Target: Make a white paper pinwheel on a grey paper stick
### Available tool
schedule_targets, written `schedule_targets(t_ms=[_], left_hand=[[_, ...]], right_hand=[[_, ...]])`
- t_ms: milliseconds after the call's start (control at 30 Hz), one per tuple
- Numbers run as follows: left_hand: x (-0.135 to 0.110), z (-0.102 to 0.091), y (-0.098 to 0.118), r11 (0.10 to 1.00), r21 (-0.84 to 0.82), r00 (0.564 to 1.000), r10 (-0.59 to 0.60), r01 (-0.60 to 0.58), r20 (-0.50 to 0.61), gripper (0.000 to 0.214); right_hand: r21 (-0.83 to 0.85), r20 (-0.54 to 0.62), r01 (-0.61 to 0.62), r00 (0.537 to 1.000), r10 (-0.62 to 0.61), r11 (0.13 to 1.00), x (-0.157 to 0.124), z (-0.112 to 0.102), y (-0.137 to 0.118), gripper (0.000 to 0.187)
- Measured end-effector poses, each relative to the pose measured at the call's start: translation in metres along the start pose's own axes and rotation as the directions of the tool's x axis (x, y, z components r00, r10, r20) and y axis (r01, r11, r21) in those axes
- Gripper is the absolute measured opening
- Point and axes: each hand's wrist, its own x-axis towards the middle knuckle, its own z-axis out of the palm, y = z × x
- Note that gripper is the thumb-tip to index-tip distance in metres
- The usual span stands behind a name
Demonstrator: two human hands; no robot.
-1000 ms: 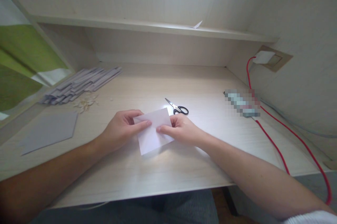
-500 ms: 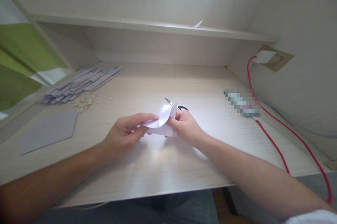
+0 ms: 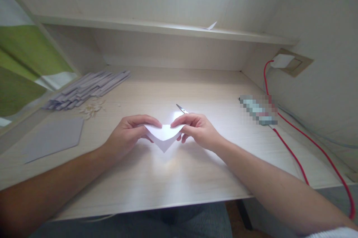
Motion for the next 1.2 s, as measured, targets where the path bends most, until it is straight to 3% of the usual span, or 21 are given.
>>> schedule_targets(t_ms=[133, 333, 667, 1067, 1200], left_hand=[[0.005, -0.003, 0.002, 0.996, -0.087, 0.997, -0.029, 0.023, -0.068, 0.015], [0.009, -0.011, 0.0, 0.997, -0.078, 0.986, 0.011, -0.024, -0.164, 0.015], [0.013, -0.019, 0.003, 0.984, -0.161, 0.98, 0.043, -0.075, -0.195, 0.011], [0.015, -0.015, 0.008, 0.987, -0.144, 0.958, 0.021, -0.064, -0.286, 0.011], [0.015, -0.018, 0.007, 0.992, -0.123, 0.971, 0.002, -0.032, -0.238, 0.011]], right_hand=[[0.023, 0.014, -0.043, 0.999, 0.042, 0.999, 0.001, -0.001, 0.0, 0.016], [0.016, -0.115, 0.022, 0.993, -0.02, 1.0, 0.003, -0.004, -0.001, 0.022], [0.119, -0.143, 0.007, 0.99, 0.01, 0.993, 0.006, -0.012, 0.005, 0.013], [0.124, -0.239, -0.033, 0.969, 0.063, 0.992, 0.009, -0.009, 0.004, 0.02], [0.167, -0.257, -0.046, 0.963, 0.088, 0.985, 0.009, -0.01, 0.003, 0.016]])
